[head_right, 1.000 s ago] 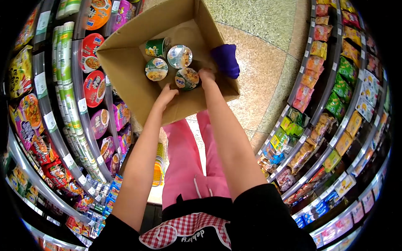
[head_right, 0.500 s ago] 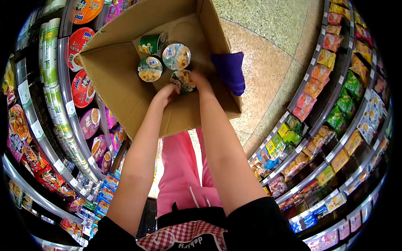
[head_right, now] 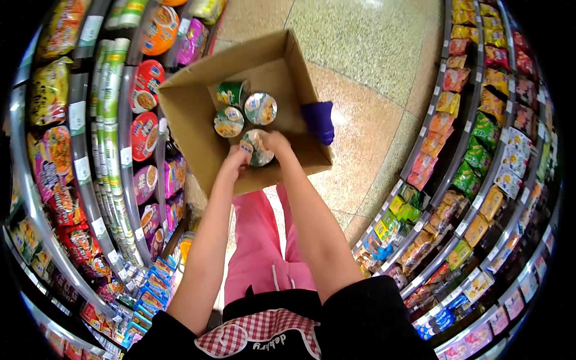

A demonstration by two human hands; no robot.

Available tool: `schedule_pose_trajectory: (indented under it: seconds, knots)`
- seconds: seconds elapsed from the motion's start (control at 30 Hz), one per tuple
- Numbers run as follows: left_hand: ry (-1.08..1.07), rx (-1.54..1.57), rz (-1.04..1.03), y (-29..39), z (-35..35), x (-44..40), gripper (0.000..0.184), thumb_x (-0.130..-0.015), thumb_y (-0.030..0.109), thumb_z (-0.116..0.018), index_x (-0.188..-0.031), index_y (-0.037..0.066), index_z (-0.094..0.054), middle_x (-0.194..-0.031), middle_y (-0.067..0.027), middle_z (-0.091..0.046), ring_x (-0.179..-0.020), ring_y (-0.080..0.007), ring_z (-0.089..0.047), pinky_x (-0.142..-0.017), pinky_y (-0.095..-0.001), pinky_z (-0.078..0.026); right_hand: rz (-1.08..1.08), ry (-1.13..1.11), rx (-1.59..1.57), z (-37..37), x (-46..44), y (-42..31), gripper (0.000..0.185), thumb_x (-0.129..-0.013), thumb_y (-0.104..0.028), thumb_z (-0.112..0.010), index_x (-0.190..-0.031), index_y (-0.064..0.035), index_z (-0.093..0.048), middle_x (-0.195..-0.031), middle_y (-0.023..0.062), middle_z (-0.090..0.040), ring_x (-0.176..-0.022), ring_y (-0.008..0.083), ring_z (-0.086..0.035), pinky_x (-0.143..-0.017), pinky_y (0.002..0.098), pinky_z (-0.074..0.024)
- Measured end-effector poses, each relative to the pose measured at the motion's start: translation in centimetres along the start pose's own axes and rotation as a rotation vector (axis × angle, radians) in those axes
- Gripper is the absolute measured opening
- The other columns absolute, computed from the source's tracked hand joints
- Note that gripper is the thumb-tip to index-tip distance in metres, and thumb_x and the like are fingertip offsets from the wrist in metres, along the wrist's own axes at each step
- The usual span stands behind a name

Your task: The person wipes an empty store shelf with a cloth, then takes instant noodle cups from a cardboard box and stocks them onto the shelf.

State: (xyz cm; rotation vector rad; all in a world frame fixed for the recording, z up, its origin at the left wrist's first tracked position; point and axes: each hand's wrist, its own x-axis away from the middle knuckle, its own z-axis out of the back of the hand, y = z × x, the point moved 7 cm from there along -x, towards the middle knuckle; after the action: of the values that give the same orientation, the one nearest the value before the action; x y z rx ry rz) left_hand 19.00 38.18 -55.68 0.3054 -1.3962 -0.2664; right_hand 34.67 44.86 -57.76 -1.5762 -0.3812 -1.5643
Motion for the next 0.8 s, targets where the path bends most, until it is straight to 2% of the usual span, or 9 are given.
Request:
schedule_pose_trajectory:
  seconds: [0.1,0.17,0.2,0.3,0.4,0.43,0.57,0.63,0.8]
  knots:
    - [0.244,-0.264,-0.203,2.1,2.5,5.1,0.061,-0.070,-0.004,-0.062,-0.128,0.002,-0.046,-0.108,-0.0157,-0.053,-0.079,-0.0216,-0.060,-0.049,-0.0325,-0.047,0.053,0.078,-0.388,0.5,6.1,-1.8,0.057,-0.073,-0.017,-0.060,-0.129,-0.0078,-0.062,-0.112,0.0162,-0.069,-0.093,0.0323,-0.069,-0.069,0.0416,-0.0579]
    - [0.220,-0.296,-0.300,4.9,3.9,10.7,0.077,-0.059,-0.005,-0.070,-0.131,0.003,-0.044,-0.127,-0.0183,-0.043,-0.109,-0.0329,-0.050,-0.081,-0.0365,-0.047,0.105,0.085,-0.436,1.3,10.4,-3.8,0.061,-0.073,-0.013,-0.057,-0.134,-0.0096,-0.060,-0.109,0.0147,-0.070,-0.088,0.0260,-0.070,-0.068,0.0363,-0.0579]
    - [0.229,-0.313,-0.368,7.0,4.7,14.9,0.083,-0.052,-0.005,-0.072,-0.130,0.003,-0.044,-0.128,-0.0196,-0.046,-0.123,-0.0395,-0.043,-0.107,-0.0408,-0.041,0.154,0.070,-0.466,1.7,12.6,-5.0,0.062,-0.074,-0.012,-0.055,-0.135,-0.0100,-0.060,-0.110,0.0146,-0.070,-0.087,0.0236,-0.070,-0.069,0.0349,-0.0580]
    - [0.217,-0.144,-0.644,8.0,7.2,19.7,0.096,-0.048,-0.006,-0.081,-0.135,0.006,-0.042,-0.126,-0.0157,-0.044,-0.118,-0.0344,-0.049,-0.100,-0.0383,-0.046,0.234,0.165,-0.482,3.1,21.4,-9.2,0.059,-0.076,-0.010,-0.051,-0.135,-0.0097,-0.061,-0.106,0.0138,-0.071,-0.083,0.0211,-0.070,-0.070,0.0325,-0.0577]
    - [0.202,-0.054,-0.674,11.4,10.1,27.1,0.097,-0.049,-0.008,-0.080,-0.137,0.006,-0.041,-0.129,-0.0141,-0.043,-0.112,-0.0296,-0.054,-0.088,-0.0337,-0.051,0.406,0.196,-0.416,3.6,28.6,-13.5,0.057,-0.079,-0.005,-0.050,-0.134,-0.0090,-0.062,-0.096,0.0107,-0.072,-0.075,0.0174,-0.070,-0.070,0.0306,-0.0577]
    - [0.252,-0.064,-0.809,12.4,11.2,28.9,0.096,-0.049,-0.010,-0.079,-0.137,0.006,-0.042,-0.131,-0.0126,-0.046,-0.101,-0.0224,-0.058,-0.078,-0.0300,-0.053,0.468,0.179,-0.416,3.7,31.1,-15.3,0.058,-0.079,-0.002,-0.049,-0.136,-0.0083,-0.060,-0.098,0.0095,-0.071,-0.075,0.0155,-0.068,-0.070,0.0289,-0.0570]
    - [0.212,0.038,-0.895,15.1,15.7,35.6,0.095,-0.050,-0.010,-0.083,-0.135,0.006,-0.045,-0.131,-0.0111,-0.052,-0.083,-0.0146,-0.060,-0.071,-0.0267,-0.053,0.665,0.125,-0.452,3.0,40.5,-21.1,0.062,-0.079,0.004,-0.047,-0.140,-0.0075,-0.056,-0.101,0.0072,-0.069,-0.075,0.0110,-0.066,-0.069,0.0250,-0.0550]
    - [0.187,0.088,-0.963,16.8,17.6,39.6,0.094,-0.053,-0.011,-0.084,-0.136,0.007,-0.044,-0.133,-0.0121,-0.054,-0.083,-0.0140,-0.061,-0.070,-0.0263,-0.053,0.764,0.100,-0.493,2.7,44.6,-23.9,0.067,-0.078,0.007,-0.047,-0.143,-0.0081,-0.053,-0.096,0.0070,-0.068,-0.070,0.0089,-0.063,-0.068,0.0239,-0.0534]
    - [0.037,0.251,-1.135,20.1,22.5,46.6,0.102,-0.055,-0.011,-0.084,-0.145,0.005,-0.038,-0.134,-0.0123,-0.057,-0.085,-0.0118,-0.061,-0.073,-0.0265,-0.056,1.012,0.264,-0.207,2.9,51.3,-28.8,0.067,-0.076,0.002,-0.054,-0.142,-0.0109,-0.055,-0.093,0.0065,-0.072,-0.061,0.0070,-0.062,-0.060,0.0255,-0.0518]
